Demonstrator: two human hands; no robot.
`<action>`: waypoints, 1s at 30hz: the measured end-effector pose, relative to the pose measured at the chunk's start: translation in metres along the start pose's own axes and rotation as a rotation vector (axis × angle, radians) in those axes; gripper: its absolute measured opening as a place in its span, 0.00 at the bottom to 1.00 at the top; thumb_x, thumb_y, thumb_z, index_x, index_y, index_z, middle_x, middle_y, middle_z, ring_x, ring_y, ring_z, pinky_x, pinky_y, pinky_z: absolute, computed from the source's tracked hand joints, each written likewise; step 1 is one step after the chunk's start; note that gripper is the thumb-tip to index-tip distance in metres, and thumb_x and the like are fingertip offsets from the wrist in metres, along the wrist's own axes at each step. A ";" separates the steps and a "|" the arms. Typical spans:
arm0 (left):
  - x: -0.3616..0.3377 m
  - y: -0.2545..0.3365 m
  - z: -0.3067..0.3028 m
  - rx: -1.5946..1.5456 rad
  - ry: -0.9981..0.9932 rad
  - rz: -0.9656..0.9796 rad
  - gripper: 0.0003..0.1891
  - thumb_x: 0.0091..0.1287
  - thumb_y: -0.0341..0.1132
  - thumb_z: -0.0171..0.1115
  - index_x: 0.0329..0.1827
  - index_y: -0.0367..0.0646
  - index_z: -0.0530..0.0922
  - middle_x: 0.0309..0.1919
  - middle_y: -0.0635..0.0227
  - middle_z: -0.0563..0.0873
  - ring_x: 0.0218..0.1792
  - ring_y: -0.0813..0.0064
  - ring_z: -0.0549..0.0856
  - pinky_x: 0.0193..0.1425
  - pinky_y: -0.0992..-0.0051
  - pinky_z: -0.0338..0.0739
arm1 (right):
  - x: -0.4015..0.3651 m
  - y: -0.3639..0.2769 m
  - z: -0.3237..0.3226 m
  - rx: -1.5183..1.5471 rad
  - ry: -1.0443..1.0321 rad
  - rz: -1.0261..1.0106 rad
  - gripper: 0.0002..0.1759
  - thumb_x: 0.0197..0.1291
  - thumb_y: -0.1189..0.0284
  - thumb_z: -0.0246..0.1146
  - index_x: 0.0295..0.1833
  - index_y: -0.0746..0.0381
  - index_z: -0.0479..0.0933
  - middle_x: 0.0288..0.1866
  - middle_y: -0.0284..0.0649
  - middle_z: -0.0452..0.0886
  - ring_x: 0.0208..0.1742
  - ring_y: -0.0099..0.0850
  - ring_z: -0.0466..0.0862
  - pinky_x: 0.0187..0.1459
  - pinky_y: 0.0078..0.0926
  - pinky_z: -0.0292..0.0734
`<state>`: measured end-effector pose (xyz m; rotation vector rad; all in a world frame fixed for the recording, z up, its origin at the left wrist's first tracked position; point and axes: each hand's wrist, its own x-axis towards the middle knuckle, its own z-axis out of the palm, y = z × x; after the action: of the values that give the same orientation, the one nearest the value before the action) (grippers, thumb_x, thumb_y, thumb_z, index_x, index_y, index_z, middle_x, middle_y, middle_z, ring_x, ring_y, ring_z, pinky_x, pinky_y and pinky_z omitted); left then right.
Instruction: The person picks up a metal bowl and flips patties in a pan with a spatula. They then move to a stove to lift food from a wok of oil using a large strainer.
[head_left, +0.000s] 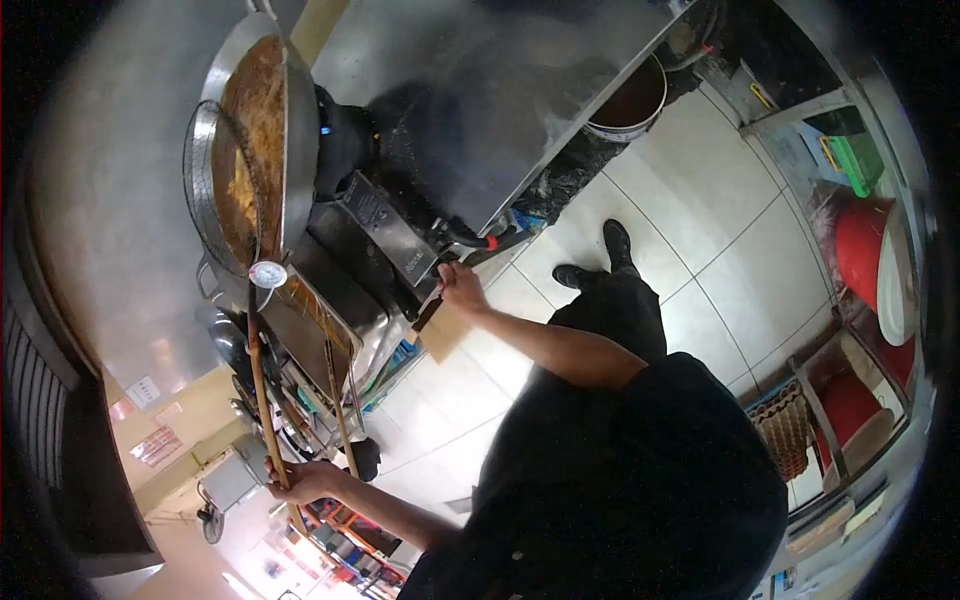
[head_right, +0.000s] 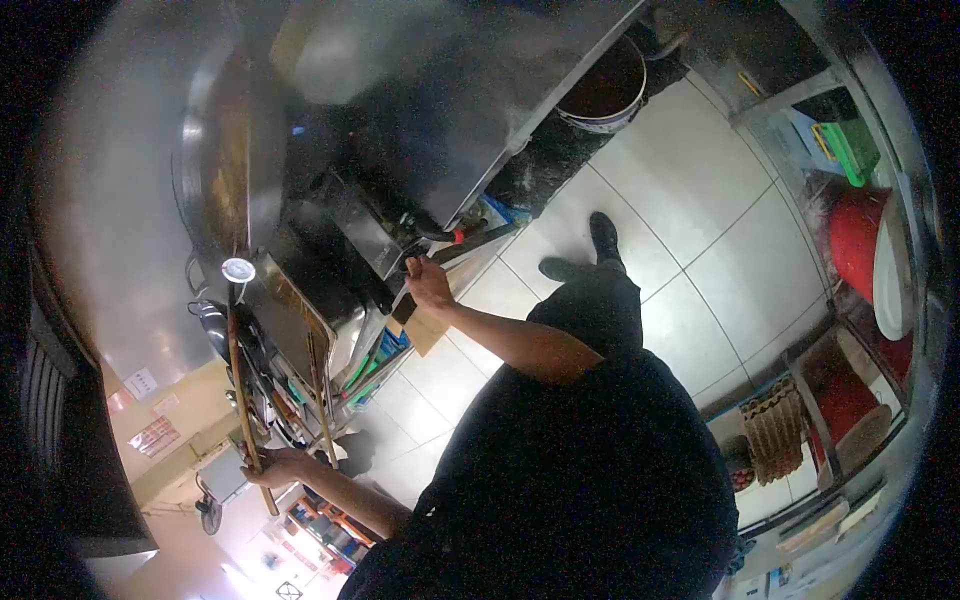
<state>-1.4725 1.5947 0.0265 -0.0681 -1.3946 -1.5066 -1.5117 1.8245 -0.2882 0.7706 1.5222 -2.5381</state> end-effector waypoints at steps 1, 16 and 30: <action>0.000 -0.001 0.001 -0.002 -0.009 -0.004 0.14 0.69 0.36 0.49 0.33 0.32 0.74 0.35 0.54 0.83 0.43 0.59 0.83 0.58 0.64 0.75 | 0.004 0.017 0.005 0.006 0.008 0.001 0.10 0.54 0.72 0.59 0.39 0.63 0.67 0.34 0.46 0.73 0.38 0.46 0.76 0.37 0.43 0.73; -0.003 0.014 -0.003 0.187 0.139 -0.085 0.21 0.69 0.38 0.49 0.49 0.22 0.69 0.44 0.51 0.79 0.55 0.54 0.79 0.65 0.66 0.72 | 0.000 0.035 0.016 -0.284 0.138 -0.329 0.15 0.69 0.64 0.46 0.32 0.61 0.66 0.30 0.41 0.72 0.32 0.37 0.74 0.34 0.37 0.69; -0.010 0.020 0.003 0.290 0.191 -0.085 0.14 0.70 0.38 0.48 0.36 0.33 0.71 0.45 0.52 0.82 0.59 0.55 0.77 0.67 0.62 0.67 | -0.005 0.028 0.017 -0.007 0.063 -0.141 0.12 0.49 0.75 0.60 0.40 0.65 0.69 0.31 0.47 0.73 0.33 0.46 0.77 0.32 0.43 0.72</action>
<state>-1.4559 1.6077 0.0355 0.3115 -1.4594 -1.3263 -1.5047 1.7955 -0.3022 0.7759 1.6606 -2.6288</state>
